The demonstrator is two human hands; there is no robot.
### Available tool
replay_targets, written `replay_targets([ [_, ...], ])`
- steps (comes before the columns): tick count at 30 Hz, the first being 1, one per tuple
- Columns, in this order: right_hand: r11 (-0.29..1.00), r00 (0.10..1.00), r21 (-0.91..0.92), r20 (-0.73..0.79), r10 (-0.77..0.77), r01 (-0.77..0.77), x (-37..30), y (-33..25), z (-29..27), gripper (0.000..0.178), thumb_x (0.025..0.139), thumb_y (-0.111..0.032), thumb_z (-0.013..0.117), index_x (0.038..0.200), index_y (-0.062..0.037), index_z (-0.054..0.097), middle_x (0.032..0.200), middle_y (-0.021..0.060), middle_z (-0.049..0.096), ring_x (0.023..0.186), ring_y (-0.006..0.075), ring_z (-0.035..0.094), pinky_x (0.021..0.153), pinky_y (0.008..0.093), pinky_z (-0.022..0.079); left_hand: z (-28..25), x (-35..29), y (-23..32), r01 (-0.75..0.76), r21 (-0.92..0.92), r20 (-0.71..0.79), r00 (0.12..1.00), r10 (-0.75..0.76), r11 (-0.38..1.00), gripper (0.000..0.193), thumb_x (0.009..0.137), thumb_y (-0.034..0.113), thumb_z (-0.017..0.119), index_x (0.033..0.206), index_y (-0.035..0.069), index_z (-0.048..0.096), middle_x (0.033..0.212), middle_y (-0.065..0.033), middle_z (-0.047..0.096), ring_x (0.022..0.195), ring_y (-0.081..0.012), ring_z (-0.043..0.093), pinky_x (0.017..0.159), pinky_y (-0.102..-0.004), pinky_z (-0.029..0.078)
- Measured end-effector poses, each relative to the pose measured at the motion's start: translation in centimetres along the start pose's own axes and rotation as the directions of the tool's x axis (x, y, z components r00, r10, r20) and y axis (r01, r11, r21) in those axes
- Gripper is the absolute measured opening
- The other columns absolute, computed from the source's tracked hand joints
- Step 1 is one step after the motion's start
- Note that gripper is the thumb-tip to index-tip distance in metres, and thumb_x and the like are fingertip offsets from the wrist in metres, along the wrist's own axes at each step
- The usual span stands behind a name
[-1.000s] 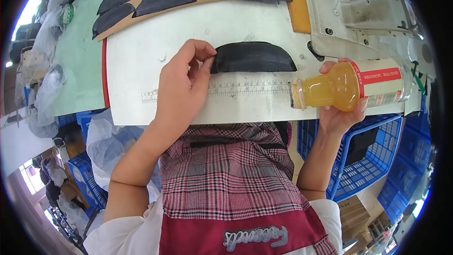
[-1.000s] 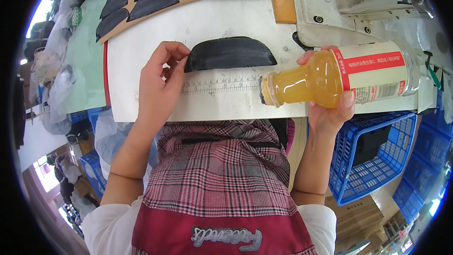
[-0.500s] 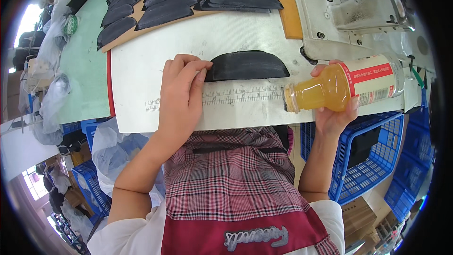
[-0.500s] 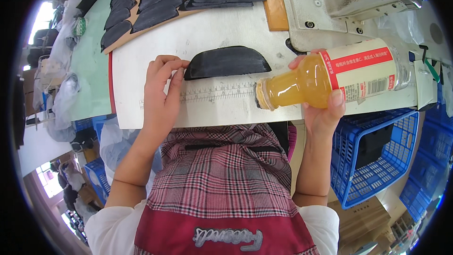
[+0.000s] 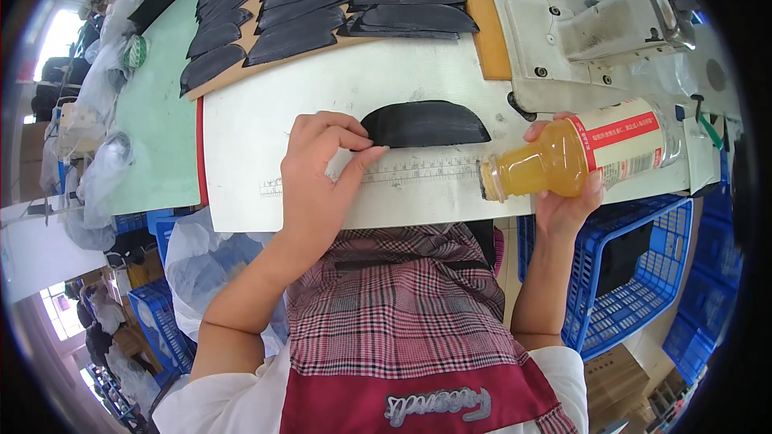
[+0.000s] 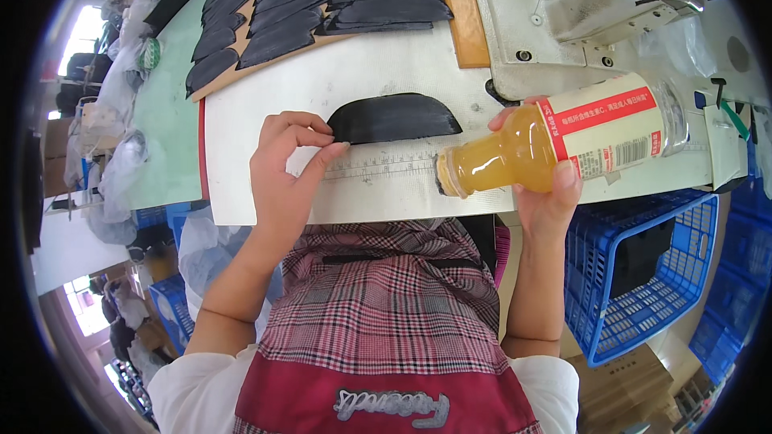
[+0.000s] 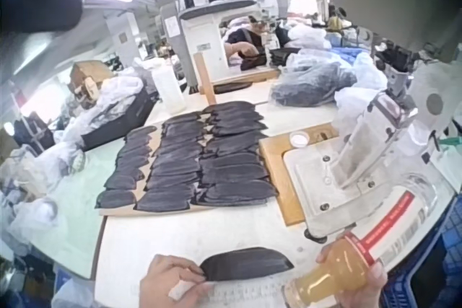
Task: The person applies a yellow liquid from a plastic bottle onto the edges of black semi-circular fabric pieces. They pick up each piece from a stack, apply the liquid along the curved edge, and place the treated piece onto a white surface with a ruler. The process is repeated for multiple pieces throughout the video.
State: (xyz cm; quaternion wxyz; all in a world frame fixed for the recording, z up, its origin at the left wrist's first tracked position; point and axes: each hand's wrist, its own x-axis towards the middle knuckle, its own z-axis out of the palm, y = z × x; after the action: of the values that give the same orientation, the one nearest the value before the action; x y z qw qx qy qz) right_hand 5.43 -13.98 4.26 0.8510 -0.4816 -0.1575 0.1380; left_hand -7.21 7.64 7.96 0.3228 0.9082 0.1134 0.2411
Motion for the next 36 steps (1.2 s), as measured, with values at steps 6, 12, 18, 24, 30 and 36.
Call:
replay_targets([
  [6,0.999,0.999,0.026,0.010,0.037,-0.037,-0.1,-0.2,-0.3,0.078,0.066,-0.056,0.064,0.116,-0.0002,0.042,0.099,0.0108,0.052,0.092,0.0248,0.055,0.071,0.0328,0.048,0.6,-0.3,-0.2,-0.107,0.032,0.056,0.993,0.105,0.994,0.010,0.071,0.001,0.065,0.075,0.001,0.056,0.088,-0.0095,0.062,0.082,-0.0243,0.058,0.072,-0.0318,0.045],
  [12,1.000,1.000,-0.019,-0.003,-0.008,0.008,-0.1,0.0,0.6,0.082,0.069,-0.059,0.059,0.117,0.0040,0.040,0.096,0.0210,0.052,0.053,0.0062,0.047,0.044,0.0139,0.040,-1.7,0.2,0.9,0.232,-0.172,0.250,0.950,-0.185,0.957,0.009,0.074,0.004,0.063,0.077,0.000,0.056,0.094,-0.0109,0.063,0.086,-0.0185,0.059,0.078,-0.0303,0.045],
  [18,0.999,0.999,0.005,-0.005,0.035,-0.035,-0.1,-0.5,0.8,0.080,0.069,-0.059,0.059,0.115,0.0035,0.042,0.099,0.0163,0.052,0.063,0.0152,0.053,0.048,0.0193,0.042,-2.6,2.1,0.6,0.480,-0.393,0.454,0.843,-0.289,0.784,0.012,0.080,0.010,0.061,0.079,-0.001,0.056,0.092,-0.0072,0.060,0.087,-0.0140,0.058,0.081,-0.0272,0.044],
  [24,0.994,0.986,0.040,0.139,0.095,-0.101,-1.8,-0.7,-0.6,0.082,0.063,-0.061,0.060,0.113,0.0022,0.045,0.099,0.0110,0.052,0.080,0.0312,0.058,0.067,0.0397,0.047,-1.0,3.2,-0.9,0.611,-0.595,0.560,0.781,-0.276,0.522,0.021,0.087,0.022,0.057,0.085,0.001,0.056,0.092,-0.0072,0.060,0.084,-0.0133,0.058,0.085,-0.0273,0.043],
  [30,0.986,0.960,0.016,0.228,0.160,-0.168,-2.9,-0.2,0.4,0.074,0.059,-0.058,0.066,0.104,-0.0016,0.052,0.090,0.0112,0.056,0.098,0.0403,0.055,0.081,0.0411,0.046,-1.3,4.1,-1.6,0.720,-0.682,0.699,0.694,-0.173,0.132,0.031,0.092,0.025,0.044,0.111,0.000,0.048,0.107,-0.0168,0.058,0.108,-0.0339,0.051,0.098,-0.0444,0.037],
  [36,0.983,0.936,0.055,0.319,0.146,-0.173,-2.7,0.8,2.4,0.069,0.062,-0.044,0.073,0.110,0.0006,0.050,0.121,0.0317,0.044,0.089,0.0231,0.059,0.070,0.0283,0.049,-1.2,4.2,-1.8,0.711,-0.697,0.717,0.695,-0.054,-0.091,0.038,0.093,0.029,0.042,0.115,-0.002,0.046,0.113,-0.0193,0.054,0.115,-0.0380,0.043,0.103,-0.0505,0.030],
])
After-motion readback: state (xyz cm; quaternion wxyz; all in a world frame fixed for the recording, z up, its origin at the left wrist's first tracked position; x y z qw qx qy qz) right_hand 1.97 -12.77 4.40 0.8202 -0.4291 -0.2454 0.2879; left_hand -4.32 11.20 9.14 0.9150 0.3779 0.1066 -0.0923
